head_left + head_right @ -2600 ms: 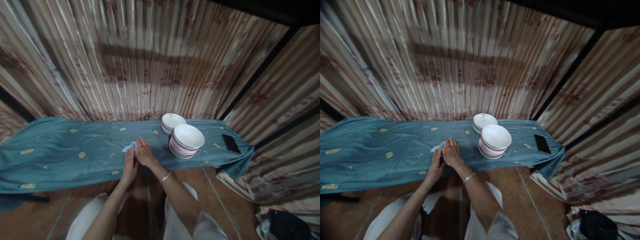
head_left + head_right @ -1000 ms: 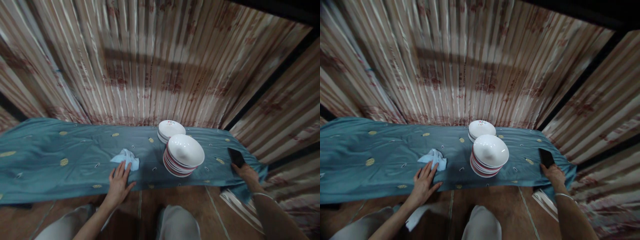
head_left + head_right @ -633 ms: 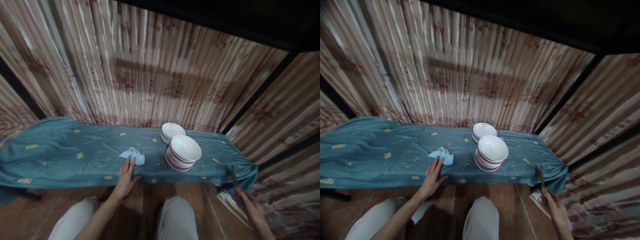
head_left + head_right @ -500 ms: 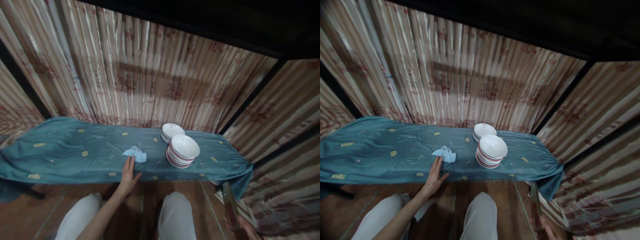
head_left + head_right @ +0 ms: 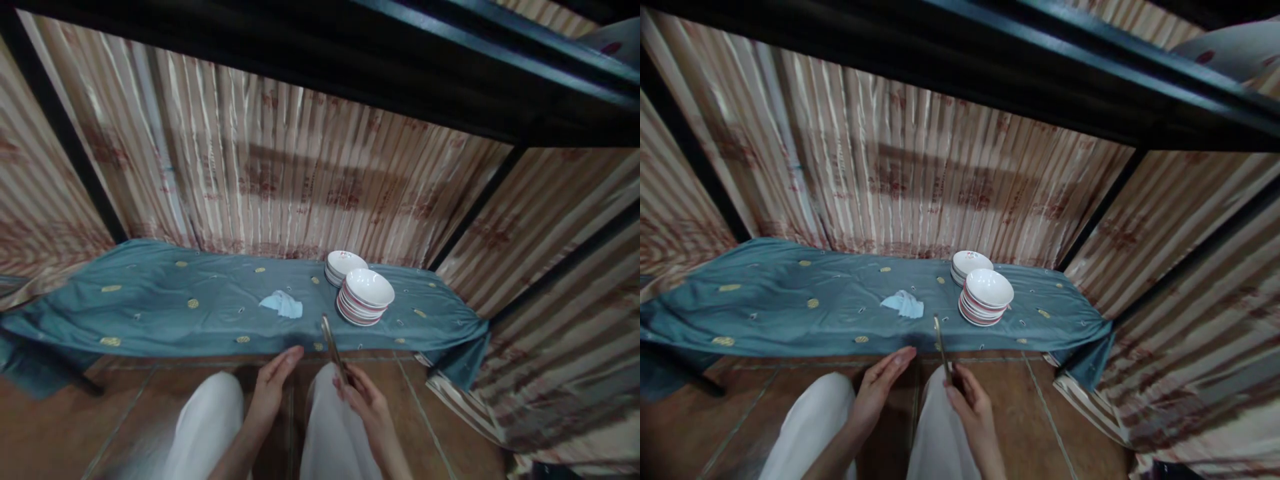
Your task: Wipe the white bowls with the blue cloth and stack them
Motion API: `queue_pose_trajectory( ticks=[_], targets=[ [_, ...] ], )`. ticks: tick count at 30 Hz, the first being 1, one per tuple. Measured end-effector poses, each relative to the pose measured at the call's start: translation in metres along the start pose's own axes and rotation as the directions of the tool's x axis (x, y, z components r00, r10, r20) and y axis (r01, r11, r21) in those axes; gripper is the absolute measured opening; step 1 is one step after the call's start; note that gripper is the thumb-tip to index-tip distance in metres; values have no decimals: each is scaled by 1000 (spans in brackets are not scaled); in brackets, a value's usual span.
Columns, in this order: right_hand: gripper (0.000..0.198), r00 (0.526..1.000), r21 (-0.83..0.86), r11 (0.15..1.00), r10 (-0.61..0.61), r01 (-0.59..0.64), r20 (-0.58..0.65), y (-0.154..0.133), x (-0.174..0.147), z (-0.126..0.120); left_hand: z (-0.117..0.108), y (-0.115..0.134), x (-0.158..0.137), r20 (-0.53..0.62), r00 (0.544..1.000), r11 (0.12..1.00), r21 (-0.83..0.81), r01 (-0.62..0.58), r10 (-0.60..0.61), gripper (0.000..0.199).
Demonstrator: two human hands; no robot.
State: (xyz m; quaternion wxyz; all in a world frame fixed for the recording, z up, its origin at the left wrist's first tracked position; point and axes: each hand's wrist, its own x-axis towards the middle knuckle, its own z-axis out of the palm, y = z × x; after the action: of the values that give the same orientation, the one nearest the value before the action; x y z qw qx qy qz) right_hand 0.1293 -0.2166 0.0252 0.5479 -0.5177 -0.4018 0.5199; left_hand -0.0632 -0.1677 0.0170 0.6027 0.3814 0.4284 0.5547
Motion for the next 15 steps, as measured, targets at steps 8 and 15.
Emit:
queue_pose_trajectory(
  ticks=[8, 15],
  targets=[
    [53, 929, -409, 836, -300, 366, 217, -6, 44, 124, -16, 39, 9, -123, 992, 923, -384, -12, -38, 56],
    [57, 916, -347, 865, -261, 362, 304, 19, 52, 143, -55, 34, 34, -231, 968, 921, -390, 1, -99, 42]
  ],
)
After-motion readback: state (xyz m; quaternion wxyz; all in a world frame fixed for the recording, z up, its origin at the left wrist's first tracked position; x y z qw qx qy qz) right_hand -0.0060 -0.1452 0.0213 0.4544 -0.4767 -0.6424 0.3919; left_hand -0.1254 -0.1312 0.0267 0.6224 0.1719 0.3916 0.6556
